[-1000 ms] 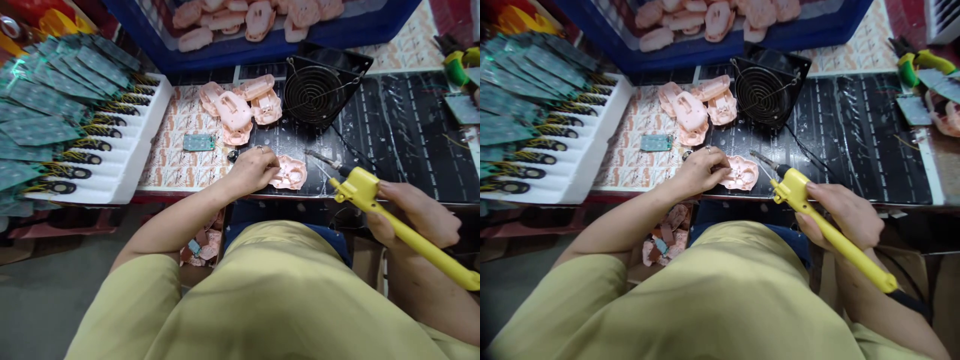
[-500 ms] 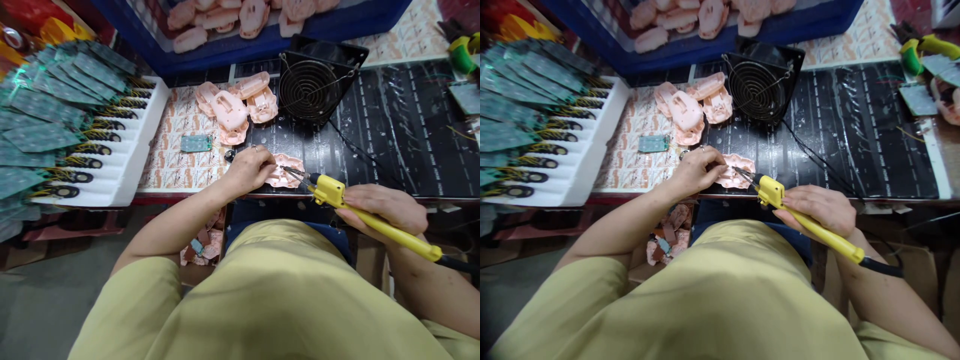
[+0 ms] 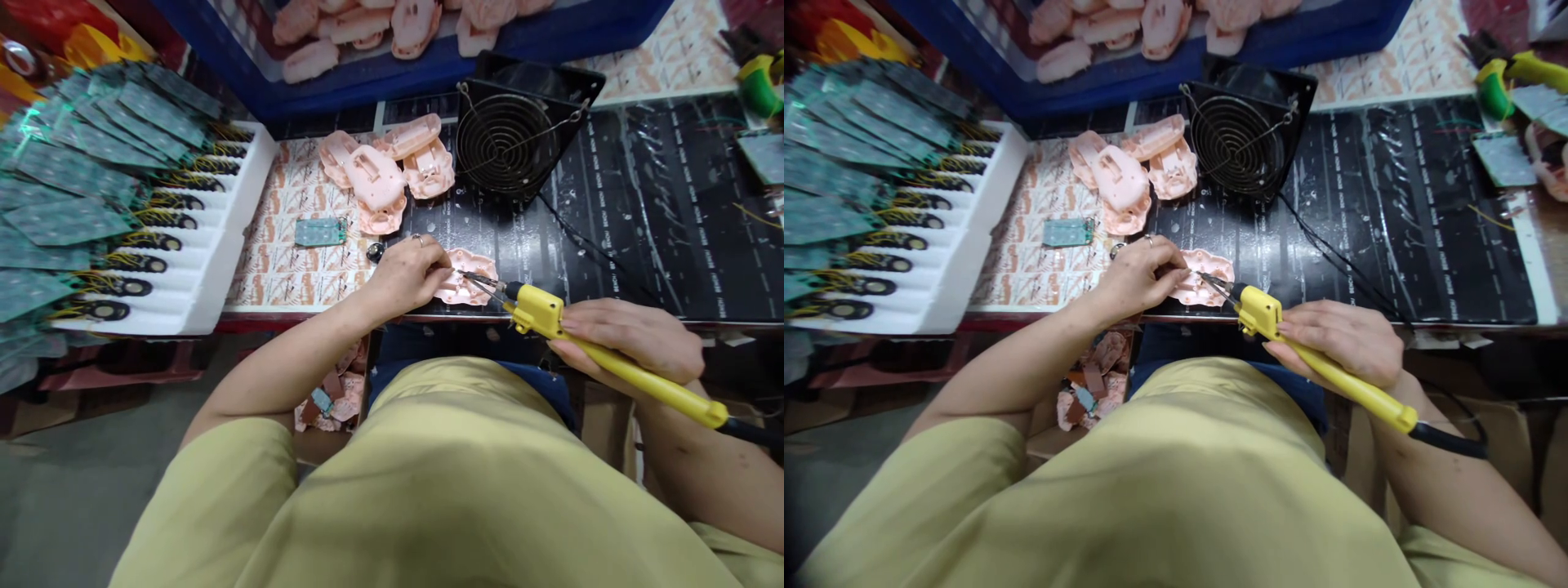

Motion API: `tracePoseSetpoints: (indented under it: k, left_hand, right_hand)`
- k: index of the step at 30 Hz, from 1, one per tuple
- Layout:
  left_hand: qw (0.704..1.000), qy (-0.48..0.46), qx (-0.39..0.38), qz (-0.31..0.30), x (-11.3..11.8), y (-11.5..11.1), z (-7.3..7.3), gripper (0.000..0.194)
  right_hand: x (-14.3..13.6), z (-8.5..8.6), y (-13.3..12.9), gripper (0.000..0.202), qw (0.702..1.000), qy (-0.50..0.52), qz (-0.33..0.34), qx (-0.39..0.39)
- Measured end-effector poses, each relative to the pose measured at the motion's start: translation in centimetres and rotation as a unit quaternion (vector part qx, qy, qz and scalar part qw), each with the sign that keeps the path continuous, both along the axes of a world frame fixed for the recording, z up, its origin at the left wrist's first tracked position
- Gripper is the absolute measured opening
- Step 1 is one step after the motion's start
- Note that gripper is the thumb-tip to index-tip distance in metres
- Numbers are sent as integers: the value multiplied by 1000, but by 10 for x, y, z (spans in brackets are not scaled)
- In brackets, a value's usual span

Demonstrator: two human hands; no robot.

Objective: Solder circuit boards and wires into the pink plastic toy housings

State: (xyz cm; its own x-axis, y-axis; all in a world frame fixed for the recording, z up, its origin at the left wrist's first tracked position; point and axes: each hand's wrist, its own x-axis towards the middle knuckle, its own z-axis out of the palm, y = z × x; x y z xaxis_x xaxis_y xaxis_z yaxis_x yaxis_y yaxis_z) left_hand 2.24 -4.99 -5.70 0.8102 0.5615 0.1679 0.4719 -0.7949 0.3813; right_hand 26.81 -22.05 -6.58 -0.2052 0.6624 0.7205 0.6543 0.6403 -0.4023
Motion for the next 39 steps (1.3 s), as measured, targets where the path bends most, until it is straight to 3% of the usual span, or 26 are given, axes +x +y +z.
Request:
tracePoseSetpoints:
  k: [7, 12, 17, 25, 30, 33, 39]
  left_hand:
    - [1000, 3, 1, 0, 0, 0, -1, 11]
    - [1000, 13, 0, -2, 0, 1, -1, 12]
    - [1000, 19, -1, -2, 0, 1, 1, 13]
    - [1000, 1, 6, -15, -2, -1, -1, 15]
    - [997, -76, -7, 22, -7, 0, -3, 28]
    - [996, -75, -19, 41, -10, 1, 0, 16]
    - [1000, -16, 8, -22, -10, -4, 5, 13]
  right_hand:
    - [12, -8, -11, 8, 998, 42, -42, -14]
    - [11, -11, -15, 25, 995, -13, -90, -30]
    - [6, -6, -14, 42, 985, -60, -157, 31]
    - [8, -17, -19, 24, 989, 19, -146, -23]
    - [4, -14, -15, 15, 992, 84, -98, 7]
    - [3, -9, -16, 16, 991, 63, -122, -12]
    - [5, -9, -21, 61, 990, -28, -139, 25]
